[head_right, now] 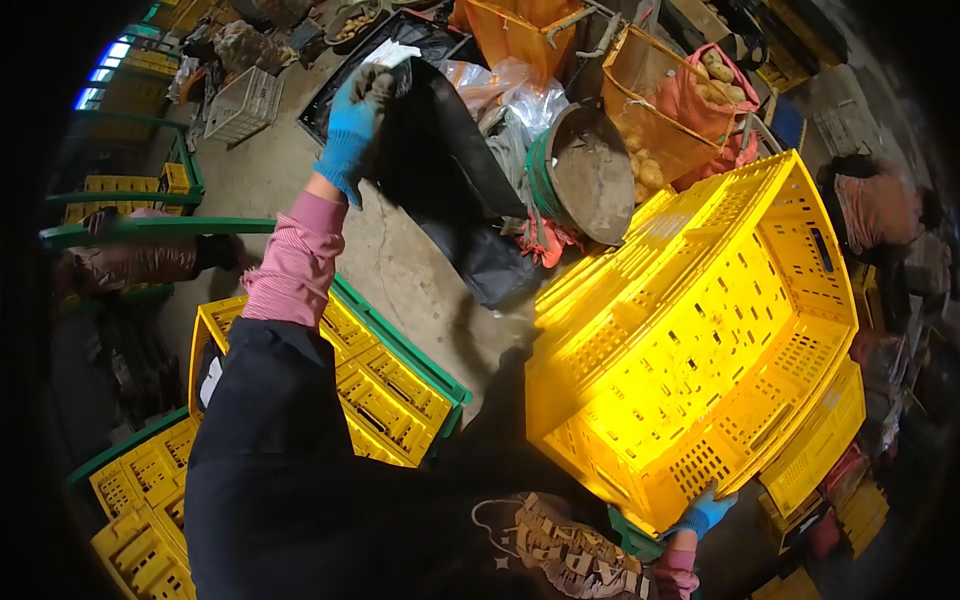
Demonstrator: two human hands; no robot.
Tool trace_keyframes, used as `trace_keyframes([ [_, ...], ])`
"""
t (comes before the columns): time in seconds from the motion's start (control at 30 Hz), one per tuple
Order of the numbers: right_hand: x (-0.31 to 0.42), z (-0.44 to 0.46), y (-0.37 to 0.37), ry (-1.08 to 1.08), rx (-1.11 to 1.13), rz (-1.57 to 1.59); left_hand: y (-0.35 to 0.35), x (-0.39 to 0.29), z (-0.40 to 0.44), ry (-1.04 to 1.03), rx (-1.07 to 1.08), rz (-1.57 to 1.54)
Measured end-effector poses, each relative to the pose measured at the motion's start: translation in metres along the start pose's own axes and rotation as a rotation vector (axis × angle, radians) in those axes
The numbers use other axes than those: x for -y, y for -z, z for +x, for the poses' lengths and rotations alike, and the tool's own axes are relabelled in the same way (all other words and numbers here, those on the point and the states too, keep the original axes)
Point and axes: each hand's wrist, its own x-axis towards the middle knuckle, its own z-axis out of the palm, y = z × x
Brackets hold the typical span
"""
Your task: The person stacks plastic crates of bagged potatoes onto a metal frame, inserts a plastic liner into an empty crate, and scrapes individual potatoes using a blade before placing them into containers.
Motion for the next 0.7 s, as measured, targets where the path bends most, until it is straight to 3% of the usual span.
trace_keyframes([
  [0.1, -0.005, 0.004, -0.004, 0.044, 0.052, 0.056, 0.005, -0.096, 0.036, -0.308, -0.118, 0.053],
  [0.17, -0.007, 0.006, -0.004, 0.060, 0.128, 0.197, 0.016, -0.159, 0.059, -0.456, -0.066, 0.086],
  [0.23, -0.004, 0.002, -0.002, 0.077, 0.259, 0.419, -0.007, -0.230, 0.049, -0.480, -0.029, 0.083],
  [0.3, 0.032, -0.015, 0.005, 0.119, 0.256, 0.502, -0.037, -0.320, 0.028, -0.513, 0.018, 0.086],
  [0.37, 0.043, -0.014, 0.020, 0.761, 0.109, -0.019, -0.069, -0.414, -0.010, -0.703, 0.087, 0.184],
  [0.43, 0.099, -0.039, 0.046, 0.912, 0.268, 0.063, -0.125, -0.503, -0.061, -0.766, -0.016, 0.097],
  [0.5, 0.140, -0.051, 0.055, 0.920, 0.680, 0.356, -0.169, -0.561, -0.094, -0.793, 0.159, 0.208],
  [0.53, 0.169, -0.068, 0.069, 0.959, 0.787, 0.459, -0.205, -0.578, -0.117, -0.785, 0.259, 0.018],
  [0.57, 0.187, -0.073, 0.073, 1.130, 0.846, 0.415, -0.247, -0.591, -0.146, -0.764, 0.357, -0.173],
  [0.6, 0.204, -0.090, 0.082, 1.113, 0.966, 0.636, -0.283, -0.600, -0.182, -0.470, 0.639, -0.519],
  [0.63, 0.220, -0.101, 0.102, 1.206, 0.978, 0.606, -0.313, -0.598, -0.213, -0.988, 0.286, 0.059],
  [0.67, 0.196, -0.083, 0.098, 1.395, 0.804, 0.353, -0.353, -0.595, -0.248, -0.642, 0.458, -0.302],
  [0.7, 0.170, -0.057, 0.089, 1.557, 0.618, 0.093, -0.380, -0.587, -0.289, -0.540, 0.519, -0.340],
])
